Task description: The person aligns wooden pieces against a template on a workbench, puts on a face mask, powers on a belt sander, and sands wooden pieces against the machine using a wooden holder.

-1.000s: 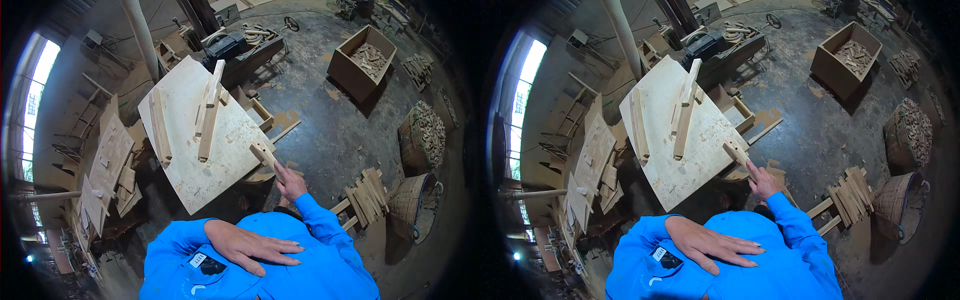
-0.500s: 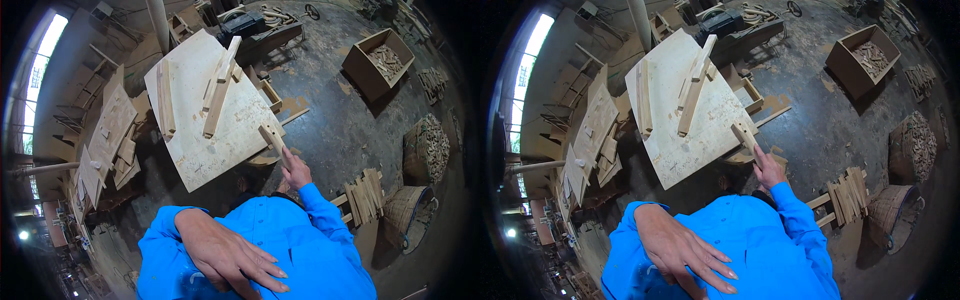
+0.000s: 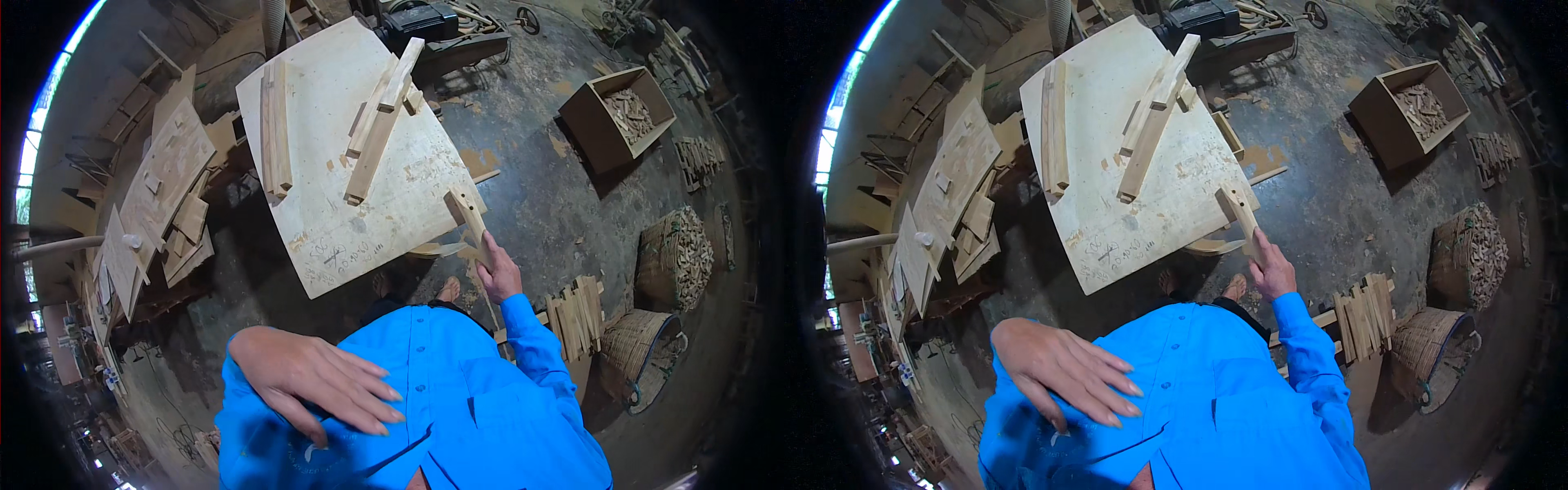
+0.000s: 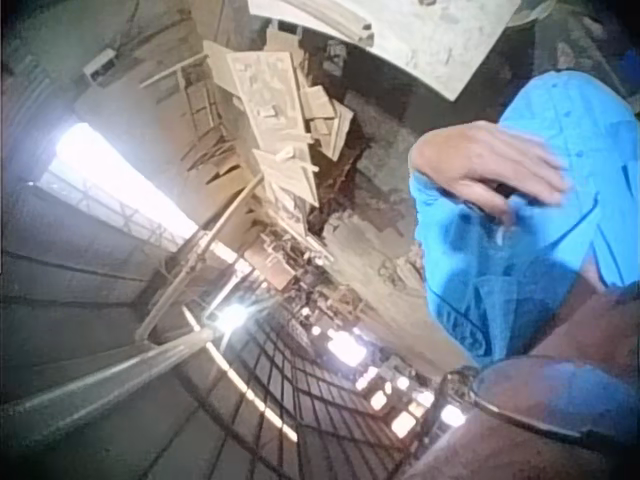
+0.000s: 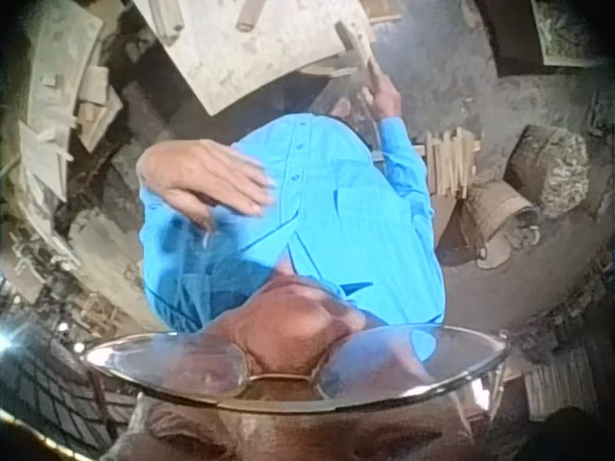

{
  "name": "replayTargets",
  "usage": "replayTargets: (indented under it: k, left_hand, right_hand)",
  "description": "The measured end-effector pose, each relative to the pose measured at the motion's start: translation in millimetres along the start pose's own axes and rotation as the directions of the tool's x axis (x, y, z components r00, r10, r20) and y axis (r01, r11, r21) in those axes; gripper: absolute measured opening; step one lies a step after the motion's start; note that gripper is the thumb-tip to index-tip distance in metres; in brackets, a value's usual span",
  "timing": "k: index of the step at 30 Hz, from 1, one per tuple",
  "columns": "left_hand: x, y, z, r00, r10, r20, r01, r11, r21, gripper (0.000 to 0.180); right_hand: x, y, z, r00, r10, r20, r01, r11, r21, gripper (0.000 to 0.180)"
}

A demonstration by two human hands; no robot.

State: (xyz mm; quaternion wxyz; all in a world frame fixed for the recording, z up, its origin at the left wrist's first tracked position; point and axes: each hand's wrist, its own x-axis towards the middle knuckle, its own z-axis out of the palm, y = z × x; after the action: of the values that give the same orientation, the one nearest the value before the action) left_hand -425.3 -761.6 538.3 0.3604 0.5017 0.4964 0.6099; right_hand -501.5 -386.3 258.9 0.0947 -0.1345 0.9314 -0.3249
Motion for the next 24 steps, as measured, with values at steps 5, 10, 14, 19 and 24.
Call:
replayTargets:
  k: [5,10,14,19,24]
  left_hand:
    - [-52,4,9,0.969,-0.19,-0.158,0.196,0.98,0.025,0.058]
    - [-91,-20,14,0.951,-0.191,-0.241,0.167,0.979,-0.116,0.063]
    - [-98,-47,15,0.622,-0.36,-0.696,0.088,0.915,-0.394,0.063]
    - [-88,-153,3,0.144,-0.509,-0.849,0.385,0.819,-0.426,0.04]
    - [-83,-188,8,0.295,-0.592,-0.75,0.51,0.761,-0.4,0.044]
  right_hand:
    - [-1,-6,2,0.967,-0.166,-0.193,0.135,0.977,-0.164,0.073]
    - [-65,-9,5,0.928,-0.341,-0.152,0.34,0.94,-0.033,0.042]
    - [-142,-2,34,0.985,0.064,0.161,-0.105,0.958,0.266,0.027]
    - [-209,93,120,0.773,0.509,0.378,-0.629,0.696,0.348,0.033]
    - [-209,31,79,0.624,0.638,0.451,-0.727,0.685,0.035,0.033]
